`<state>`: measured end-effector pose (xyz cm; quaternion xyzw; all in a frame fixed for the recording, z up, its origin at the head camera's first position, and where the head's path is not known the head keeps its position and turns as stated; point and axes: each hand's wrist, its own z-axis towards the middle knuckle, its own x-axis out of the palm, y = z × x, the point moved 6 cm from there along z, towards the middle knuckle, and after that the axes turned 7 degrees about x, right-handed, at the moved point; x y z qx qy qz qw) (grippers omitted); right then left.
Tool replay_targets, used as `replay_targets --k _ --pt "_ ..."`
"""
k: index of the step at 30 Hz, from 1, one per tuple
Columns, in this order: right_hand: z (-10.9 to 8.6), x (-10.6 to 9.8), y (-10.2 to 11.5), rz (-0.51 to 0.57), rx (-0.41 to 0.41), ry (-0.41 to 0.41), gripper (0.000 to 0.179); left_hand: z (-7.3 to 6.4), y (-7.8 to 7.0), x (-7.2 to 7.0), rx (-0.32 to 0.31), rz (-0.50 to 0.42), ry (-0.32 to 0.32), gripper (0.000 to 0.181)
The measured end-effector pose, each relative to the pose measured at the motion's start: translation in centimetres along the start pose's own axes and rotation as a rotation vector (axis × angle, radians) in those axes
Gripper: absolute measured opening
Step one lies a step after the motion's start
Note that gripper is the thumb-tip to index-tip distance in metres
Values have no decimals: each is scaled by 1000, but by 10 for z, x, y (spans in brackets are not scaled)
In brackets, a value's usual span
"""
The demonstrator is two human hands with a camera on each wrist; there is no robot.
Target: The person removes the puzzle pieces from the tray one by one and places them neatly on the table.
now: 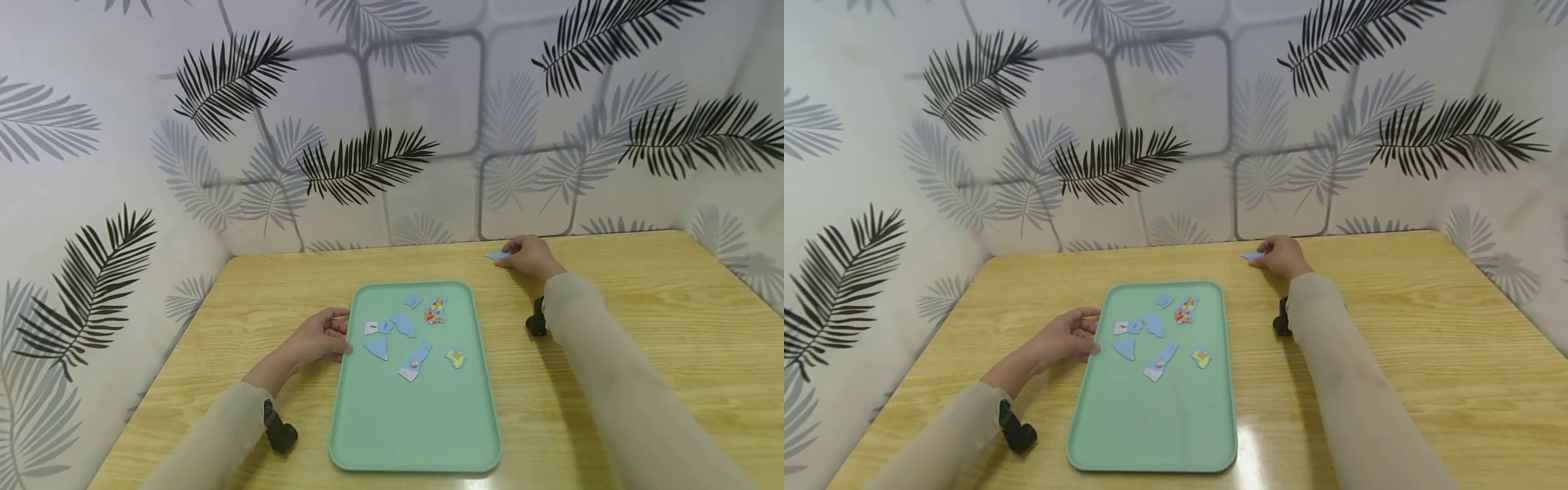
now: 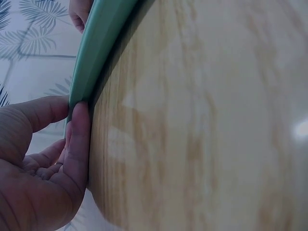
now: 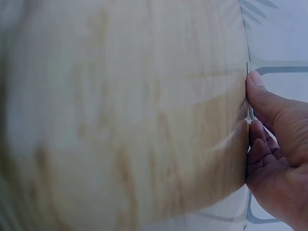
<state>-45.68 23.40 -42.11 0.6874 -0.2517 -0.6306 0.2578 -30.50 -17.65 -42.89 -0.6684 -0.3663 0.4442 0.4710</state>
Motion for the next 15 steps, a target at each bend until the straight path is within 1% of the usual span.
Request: replay_targets --k 9,15 --pt "-5 -1 3 28 14 18 42 0 0 0 15 9 1 72" --pt "-7 -2 3 28 -6 37 47 0 1 0 19 11 -2 72"
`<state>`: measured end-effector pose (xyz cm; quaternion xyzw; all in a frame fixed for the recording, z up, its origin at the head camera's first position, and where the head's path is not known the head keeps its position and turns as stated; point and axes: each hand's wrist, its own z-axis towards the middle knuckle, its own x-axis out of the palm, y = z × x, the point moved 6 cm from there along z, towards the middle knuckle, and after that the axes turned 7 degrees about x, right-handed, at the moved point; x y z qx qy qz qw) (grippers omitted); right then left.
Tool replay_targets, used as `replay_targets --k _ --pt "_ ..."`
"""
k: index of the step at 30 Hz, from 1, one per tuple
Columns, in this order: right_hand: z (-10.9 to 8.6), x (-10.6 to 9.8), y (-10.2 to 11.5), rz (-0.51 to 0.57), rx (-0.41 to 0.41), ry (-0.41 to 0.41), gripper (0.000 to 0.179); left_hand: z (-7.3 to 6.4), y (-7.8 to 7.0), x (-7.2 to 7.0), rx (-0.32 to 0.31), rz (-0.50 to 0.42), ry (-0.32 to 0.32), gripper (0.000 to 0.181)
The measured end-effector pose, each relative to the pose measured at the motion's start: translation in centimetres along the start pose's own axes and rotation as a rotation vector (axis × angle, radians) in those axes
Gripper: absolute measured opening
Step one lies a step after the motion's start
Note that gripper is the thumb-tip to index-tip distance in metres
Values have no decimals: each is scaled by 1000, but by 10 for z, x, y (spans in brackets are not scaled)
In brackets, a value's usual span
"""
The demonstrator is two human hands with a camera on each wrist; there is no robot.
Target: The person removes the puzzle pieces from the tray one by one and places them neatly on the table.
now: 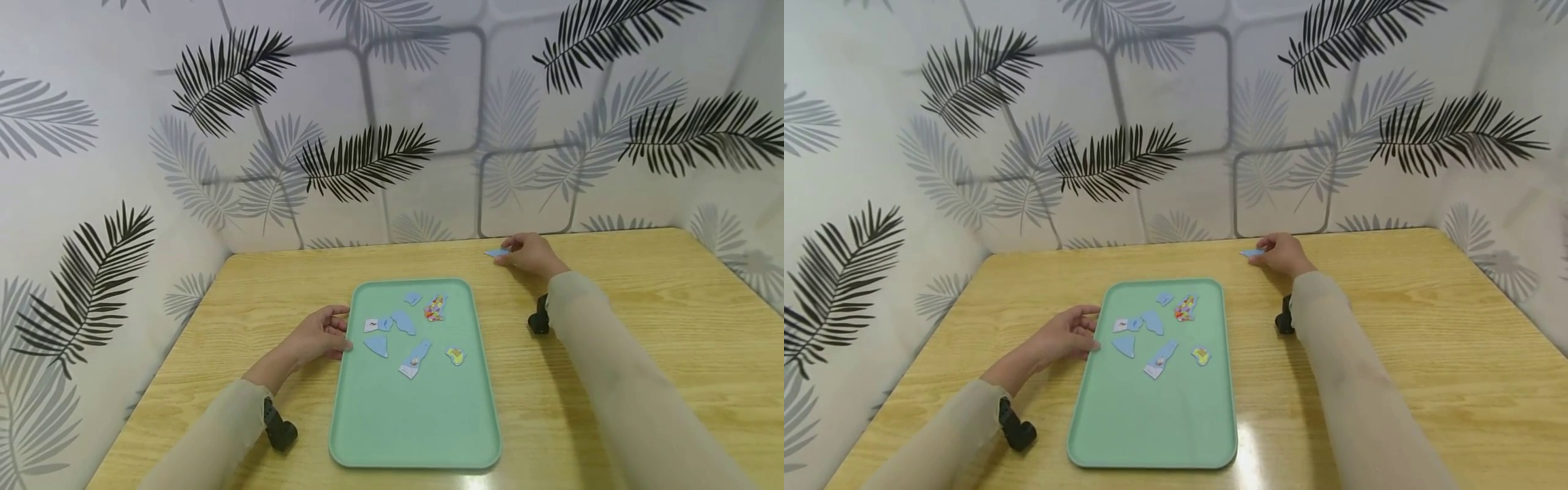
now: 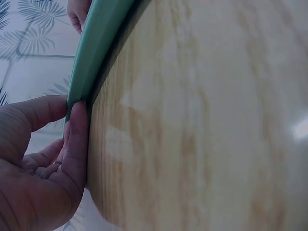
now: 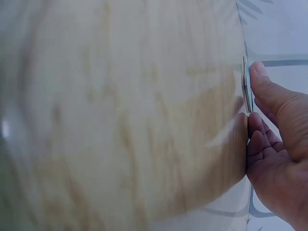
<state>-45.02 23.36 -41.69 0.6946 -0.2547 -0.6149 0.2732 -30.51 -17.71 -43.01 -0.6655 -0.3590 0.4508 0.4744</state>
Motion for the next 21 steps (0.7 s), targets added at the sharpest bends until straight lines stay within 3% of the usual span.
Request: replay_targets --k 21 --pt "-18 4 13 63 -43 60 44 -2 -1 0 8 -11 9 71"
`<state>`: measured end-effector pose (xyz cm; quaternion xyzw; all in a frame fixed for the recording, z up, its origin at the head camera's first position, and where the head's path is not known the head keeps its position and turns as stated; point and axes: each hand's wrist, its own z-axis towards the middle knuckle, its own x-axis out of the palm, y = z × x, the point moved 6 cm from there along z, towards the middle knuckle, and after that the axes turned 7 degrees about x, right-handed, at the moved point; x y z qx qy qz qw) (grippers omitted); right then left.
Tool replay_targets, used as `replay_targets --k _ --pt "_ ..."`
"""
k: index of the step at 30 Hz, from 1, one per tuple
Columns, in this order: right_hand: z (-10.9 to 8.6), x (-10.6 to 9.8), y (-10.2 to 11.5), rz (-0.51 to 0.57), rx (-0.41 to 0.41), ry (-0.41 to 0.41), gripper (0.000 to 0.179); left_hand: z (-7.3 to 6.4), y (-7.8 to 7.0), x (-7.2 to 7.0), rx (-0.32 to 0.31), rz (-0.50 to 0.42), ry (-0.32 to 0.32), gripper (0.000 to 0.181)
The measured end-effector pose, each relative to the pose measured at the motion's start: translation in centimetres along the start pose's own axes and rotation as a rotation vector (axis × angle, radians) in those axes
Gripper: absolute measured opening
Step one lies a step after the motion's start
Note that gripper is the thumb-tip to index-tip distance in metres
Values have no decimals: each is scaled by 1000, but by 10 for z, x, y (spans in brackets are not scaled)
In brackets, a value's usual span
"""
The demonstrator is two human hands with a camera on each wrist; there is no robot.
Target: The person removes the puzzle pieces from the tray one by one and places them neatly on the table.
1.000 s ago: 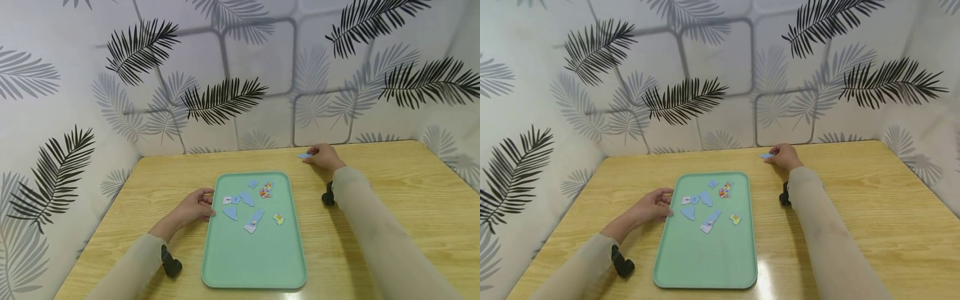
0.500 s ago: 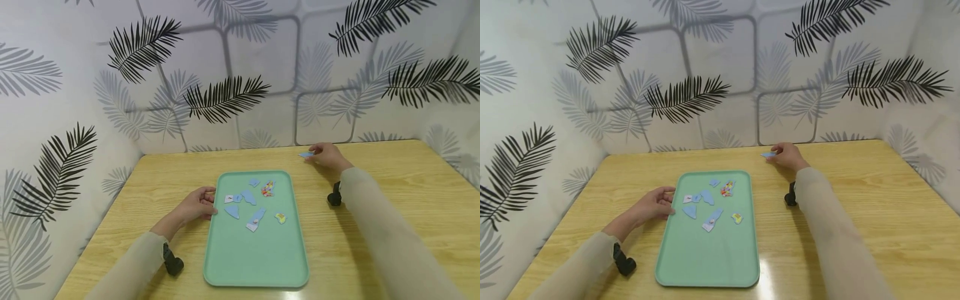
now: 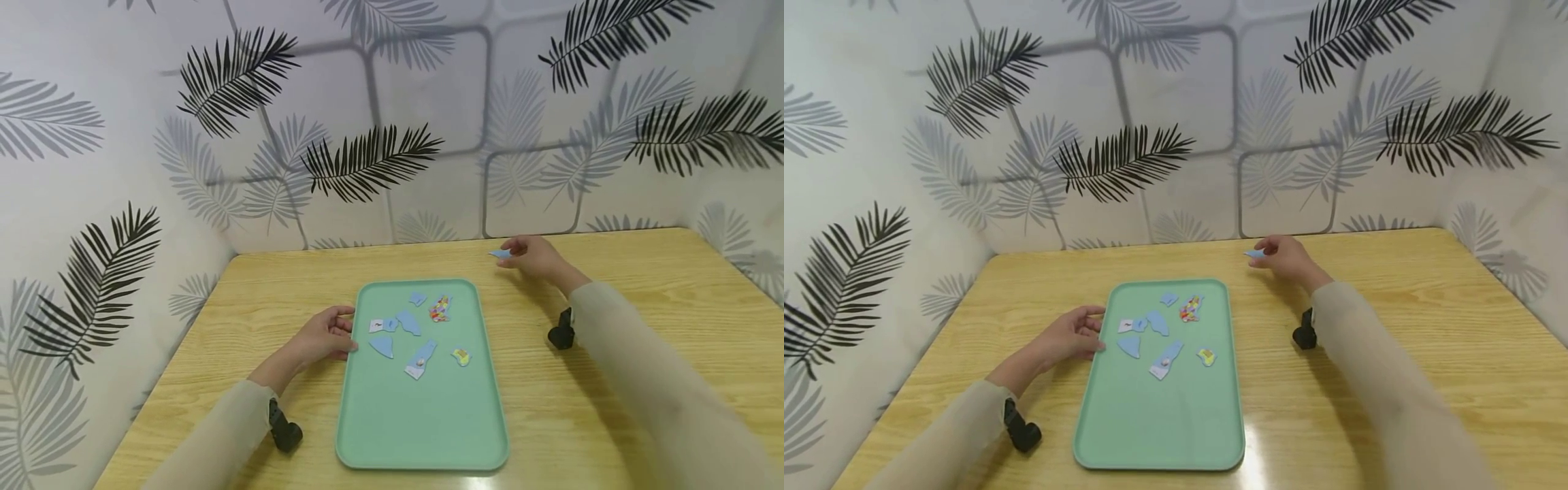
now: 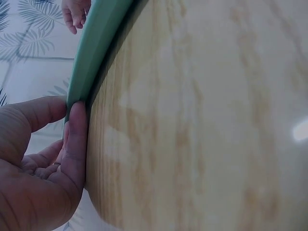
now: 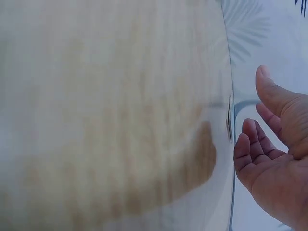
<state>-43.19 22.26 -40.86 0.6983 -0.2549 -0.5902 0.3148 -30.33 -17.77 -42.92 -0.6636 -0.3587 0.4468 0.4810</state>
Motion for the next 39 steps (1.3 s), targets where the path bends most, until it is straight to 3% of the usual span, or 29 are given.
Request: replay_targets --k 12,24,39 --pt "-22 17 17 61 -34 34 48 2 -1 2 5 -5 12 71" --pt "-34 39 41 114 -126 92 45 1 0 1 5 -1 4 71" --pt "-38 70 76 144 -306 299 44 -1 -2 1 3 -7 2 71"
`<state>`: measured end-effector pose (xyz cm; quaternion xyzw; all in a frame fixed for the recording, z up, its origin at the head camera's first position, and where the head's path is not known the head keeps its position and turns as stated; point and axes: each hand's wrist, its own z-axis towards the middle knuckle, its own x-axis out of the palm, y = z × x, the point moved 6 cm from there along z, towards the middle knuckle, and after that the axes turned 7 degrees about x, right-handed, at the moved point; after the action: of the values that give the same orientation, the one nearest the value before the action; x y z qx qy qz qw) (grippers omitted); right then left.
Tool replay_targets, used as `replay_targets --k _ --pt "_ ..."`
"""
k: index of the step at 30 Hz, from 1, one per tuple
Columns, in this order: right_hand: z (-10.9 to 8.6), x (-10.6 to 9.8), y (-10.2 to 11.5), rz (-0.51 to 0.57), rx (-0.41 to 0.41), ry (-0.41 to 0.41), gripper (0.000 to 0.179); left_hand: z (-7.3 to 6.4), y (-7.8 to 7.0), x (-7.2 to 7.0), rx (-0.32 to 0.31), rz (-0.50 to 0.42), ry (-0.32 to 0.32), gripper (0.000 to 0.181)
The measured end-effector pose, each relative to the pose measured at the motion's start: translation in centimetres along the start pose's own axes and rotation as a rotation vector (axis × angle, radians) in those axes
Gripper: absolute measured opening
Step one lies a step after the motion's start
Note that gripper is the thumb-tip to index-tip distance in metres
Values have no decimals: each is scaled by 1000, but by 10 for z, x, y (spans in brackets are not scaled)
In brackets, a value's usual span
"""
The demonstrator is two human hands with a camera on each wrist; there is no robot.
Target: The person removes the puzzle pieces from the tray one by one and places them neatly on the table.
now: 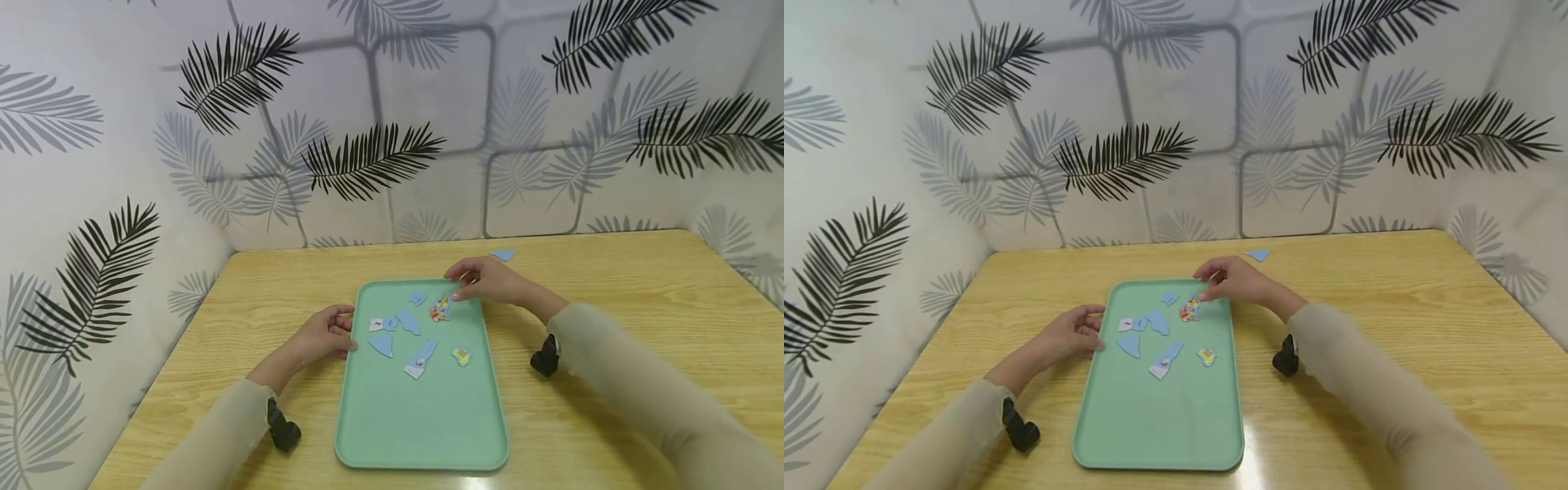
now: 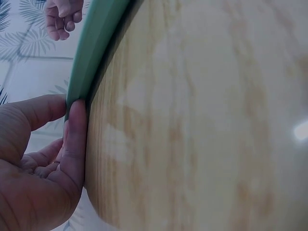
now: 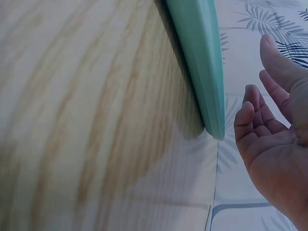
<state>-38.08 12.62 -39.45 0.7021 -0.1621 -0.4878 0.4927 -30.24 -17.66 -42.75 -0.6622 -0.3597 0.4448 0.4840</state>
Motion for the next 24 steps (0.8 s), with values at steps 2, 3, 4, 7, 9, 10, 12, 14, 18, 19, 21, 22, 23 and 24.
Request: replay_targets --k 2,3,4,7,9,10,12,14,18,19,21,22,23,24 --pt "4 4 1 -10 -5 27 44 0 1 0 -1 0 -2 71" --pt "6 6 1 -15 -8 40 44 0 1 -1 1 1 -2 71" --pt "8 7 1 -22 -11 52 44 1 2 -1 1 1 -1 71" --pt "11 13 2 -51 -20 85 43 2 3 -2 6 4 3 71" --pt "13 16 1 -66 -13 101 44 2 4 -2 13 10 5 71" --pt "14 17 0 -76 -6 106 44 2 4 -2 11 9 4 71" --pt "15 20 -2 -103 6 113 45 2 4 -2 10 8 4 71" --pt "16 21 -4 -139 17 113 46 2 4 -1 6 3 5 71" --pt "18 24 -3 -195 20 117 48 2 3 -2 7 -6 11 72" --pt "18 25 -3 -203 19 121 48 2 4 -2 8 -6 13 72" --pt "19 26 -3 -222 19 127 49 2 3 -2 9 -7 13 72" --pt "19 26 -3 -231 22 129 49 2 3 -2 7 -8 12 72" --pt "19 27 -2 -239 23 132 50 1 3 -2 6 -8 12 72" --pt "20 27 -2 -246 24 136 50 1 3 -2 5 -9 12 72"
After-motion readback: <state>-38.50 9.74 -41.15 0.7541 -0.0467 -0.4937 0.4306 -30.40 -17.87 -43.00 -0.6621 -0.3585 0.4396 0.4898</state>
